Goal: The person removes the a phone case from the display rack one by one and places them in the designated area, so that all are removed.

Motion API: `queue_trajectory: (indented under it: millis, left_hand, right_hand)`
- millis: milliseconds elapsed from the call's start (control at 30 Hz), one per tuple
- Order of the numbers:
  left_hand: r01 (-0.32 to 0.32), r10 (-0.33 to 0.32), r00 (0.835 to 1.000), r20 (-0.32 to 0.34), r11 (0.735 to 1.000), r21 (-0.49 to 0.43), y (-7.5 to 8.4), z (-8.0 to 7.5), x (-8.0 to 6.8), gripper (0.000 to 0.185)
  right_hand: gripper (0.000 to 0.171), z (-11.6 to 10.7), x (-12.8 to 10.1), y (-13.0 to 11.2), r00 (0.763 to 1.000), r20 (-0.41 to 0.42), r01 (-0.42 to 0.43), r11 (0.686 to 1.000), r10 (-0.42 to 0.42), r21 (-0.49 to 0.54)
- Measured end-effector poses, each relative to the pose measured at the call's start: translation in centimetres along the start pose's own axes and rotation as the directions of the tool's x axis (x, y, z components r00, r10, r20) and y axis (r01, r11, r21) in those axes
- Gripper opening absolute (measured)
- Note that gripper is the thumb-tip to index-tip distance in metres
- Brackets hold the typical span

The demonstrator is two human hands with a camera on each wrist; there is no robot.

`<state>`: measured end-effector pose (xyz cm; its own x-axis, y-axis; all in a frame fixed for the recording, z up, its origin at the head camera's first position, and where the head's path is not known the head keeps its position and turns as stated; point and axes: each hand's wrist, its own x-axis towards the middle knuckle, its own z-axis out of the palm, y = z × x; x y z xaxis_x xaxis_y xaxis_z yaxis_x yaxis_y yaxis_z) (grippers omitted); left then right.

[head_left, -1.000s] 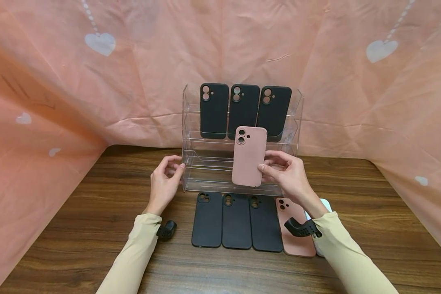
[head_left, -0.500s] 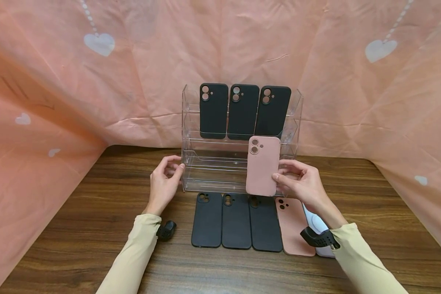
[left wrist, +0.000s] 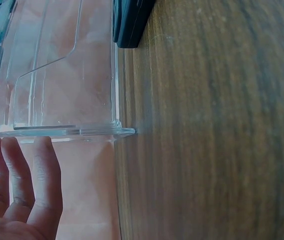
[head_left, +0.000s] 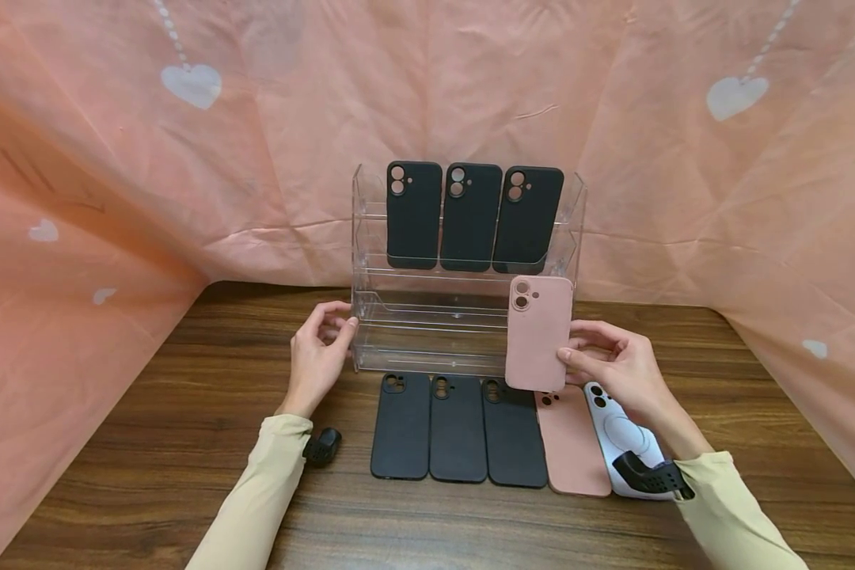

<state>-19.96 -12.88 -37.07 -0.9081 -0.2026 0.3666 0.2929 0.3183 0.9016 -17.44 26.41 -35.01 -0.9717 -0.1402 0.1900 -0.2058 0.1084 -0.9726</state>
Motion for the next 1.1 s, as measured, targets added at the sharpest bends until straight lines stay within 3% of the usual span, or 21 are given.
queue_trajectory:
  millis: [167,400,567,800,1100]
  left_hand:
    - [-0.006,0.006,1.000,0.004,1.000,-0.001,-1.4,0.2,0.6,0.024]
    - [-0.026,0.026,1.000,-0.002,1.000,-0.015,-3.6,0.3,1.2,0.024]
    - [-0.045,0.045,0.999,0.001,0.999,-0.016,-3.7,0.3,1.2,0.021]
    - [-0.053,0.053,0.999,0.005,0.998,-0.020,-3.6,0.2,1.1,0.020]
    - [-0.047,0.047,0.999,0.000,0.999,-0.012,-3.6,0.2,1.0,0.020]
  right_hand:
    - [0.034,-1.2,-0.5,0.4,1.000,-0.016,0.012,1.000,-0.011,0.007]
    - [0.032,-2.4,-1.2,0.8,0.997,-0.067,-0.039,0.999,0.038,-0.017]
    - [0.034,-3.2,-1.8,1.2,0.996,-0.068,-0.056,0.998,0.057,0.020]
    - [0.037,-5.0,-2.9,1.7,0.993,-0.078,-0.084,0.996,0.083,-0.009]
    - [0.041,-6.8,-4.3,2.1,0.999,-0.002,-0.052,0.995,0.053,0.086]
